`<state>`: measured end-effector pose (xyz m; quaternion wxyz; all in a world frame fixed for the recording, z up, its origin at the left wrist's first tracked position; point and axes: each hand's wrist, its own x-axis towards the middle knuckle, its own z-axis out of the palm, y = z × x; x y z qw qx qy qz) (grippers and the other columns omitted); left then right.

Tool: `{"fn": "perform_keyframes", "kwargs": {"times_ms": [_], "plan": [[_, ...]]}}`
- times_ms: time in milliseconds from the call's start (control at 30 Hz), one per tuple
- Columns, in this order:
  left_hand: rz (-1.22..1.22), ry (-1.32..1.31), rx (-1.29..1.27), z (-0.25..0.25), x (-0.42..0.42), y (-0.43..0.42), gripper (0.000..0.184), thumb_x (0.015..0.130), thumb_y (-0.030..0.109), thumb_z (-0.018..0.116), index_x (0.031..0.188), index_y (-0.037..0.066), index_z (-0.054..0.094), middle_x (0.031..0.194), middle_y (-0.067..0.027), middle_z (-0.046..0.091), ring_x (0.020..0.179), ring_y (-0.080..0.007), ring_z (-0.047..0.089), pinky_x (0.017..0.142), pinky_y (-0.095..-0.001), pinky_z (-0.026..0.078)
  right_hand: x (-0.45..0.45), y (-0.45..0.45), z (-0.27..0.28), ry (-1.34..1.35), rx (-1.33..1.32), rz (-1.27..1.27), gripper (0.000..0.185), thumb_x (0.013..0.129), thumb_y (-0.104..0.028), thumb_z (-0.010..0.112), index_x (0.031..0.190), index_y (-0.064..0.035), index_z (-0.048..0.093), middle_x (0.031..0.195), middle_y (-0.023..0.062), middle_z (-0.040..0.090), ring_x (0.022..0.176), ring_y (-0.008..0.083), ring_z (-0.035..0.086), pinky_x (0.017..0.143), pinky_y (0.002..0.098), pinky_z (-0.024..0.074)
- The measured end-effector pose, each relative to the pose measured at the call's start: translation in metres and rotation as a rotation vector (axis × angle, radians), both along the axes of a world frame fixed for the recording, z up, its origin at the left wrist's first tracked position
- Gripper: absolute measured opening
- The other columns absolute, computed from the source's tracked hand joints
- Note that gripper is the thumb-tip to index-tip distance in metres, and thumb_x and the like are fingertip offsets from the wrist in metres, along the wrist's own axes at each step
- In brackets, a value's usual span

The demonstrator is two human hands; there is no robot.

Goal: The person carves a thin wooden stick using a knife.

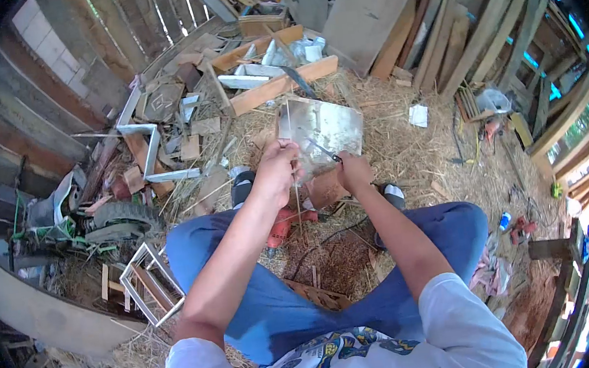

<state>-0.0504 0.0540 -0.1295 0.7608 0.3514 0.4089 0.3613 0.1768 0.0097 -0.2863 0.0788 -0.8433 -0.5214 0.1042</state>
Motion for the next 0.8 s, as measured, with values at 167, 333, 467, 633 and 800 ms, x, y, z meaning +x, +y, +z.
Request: {"fn": "perform_keyframes", "kwargs": {"times_ms": [167,333,467,633,800], "plan": [[0.186,-0.019,-0.173,-0.049,0.000,0.010,0.010,0.097,0.007,0.063,0.101,0.016,0.059,0.093,0.0028,0.059,0.083,-0.0144,0.057,0.073,-0.0348,0.049,-0.023,0.000,0.034,-0.048,-0.126,-0.081,0.025,0.092,-0.031,0.065,0.113,-0.0203,0.070,0.107,0.0158,0.069,0.099,0.0387,0.068,0.084,0.0510,0.0557],[0.225,0.135,-0.046,-0.061,-0.003,0.016,0.007,0.097,0.014,0.066,0.100,0.017,0.061,0.090,0.0043,0.059,0.076,-0.0119,0.057,0.066,-0.0294,0.046,-0.013,0.013,-0.013,0.109,0.109,0.134,0.028,0.092,-0.028,0.063,0.117,-0.0160,0.072,0.113,0.0178,0.070,0.096,0.0374,0.070,0.085,0.0441,0.0558],[0.417,0.048,0.038,-0.073,-0.004,0.024,0.007,0.098,0.011,0.065,0.102,0.010,0.061,0.088,0.0033,0.059,0.075,-0.0077,0.053,0.061,-0.0265,0.041,-0.044,0.020,0.027,1.056,0.132,0.113,0.028,0.102,-0.026,0.057,0.107,-0.0020,0.070,0.088,0.0120,0.072,0.077,0.0243,0.069,0.075,0.0398,0.0546],[0.611,0.047,0.096,-0.051,-0.006,0.029,0.012,0.097,0.011,0.066,0.108,0.006,0.064,0.092,-0.0018,0.061,0.080,-0.0110,0.053,0.073,-0.0268,0.043,-0.098,0.011,0.101,1.221,0.206,0.183,0.026,0.105,-0.025,0.054,0.105,-0.0013,0.066,0.080,0.0037,0.066,0.070,0.0123,0.061,0.068,0.0308,0.0515],[0.576,0.051,0.243,-0.021,-0.033,0.030,0.016,0.096,0.015,0.071,0.111,0.011,0.069,0.099,-0.0014,0.065,0.089,-0.0113,0.055,0.080,-0.0280,0.045,-0.133,0.011,0.112,1.049,0.290,0.319,0.021,0.105,-0.022,0.055,0.101,-0.0039,0.064,0.079,-0.0004,0.063,0.070,0.0059,0.056,0.065,0.0253,0.0479]]}}
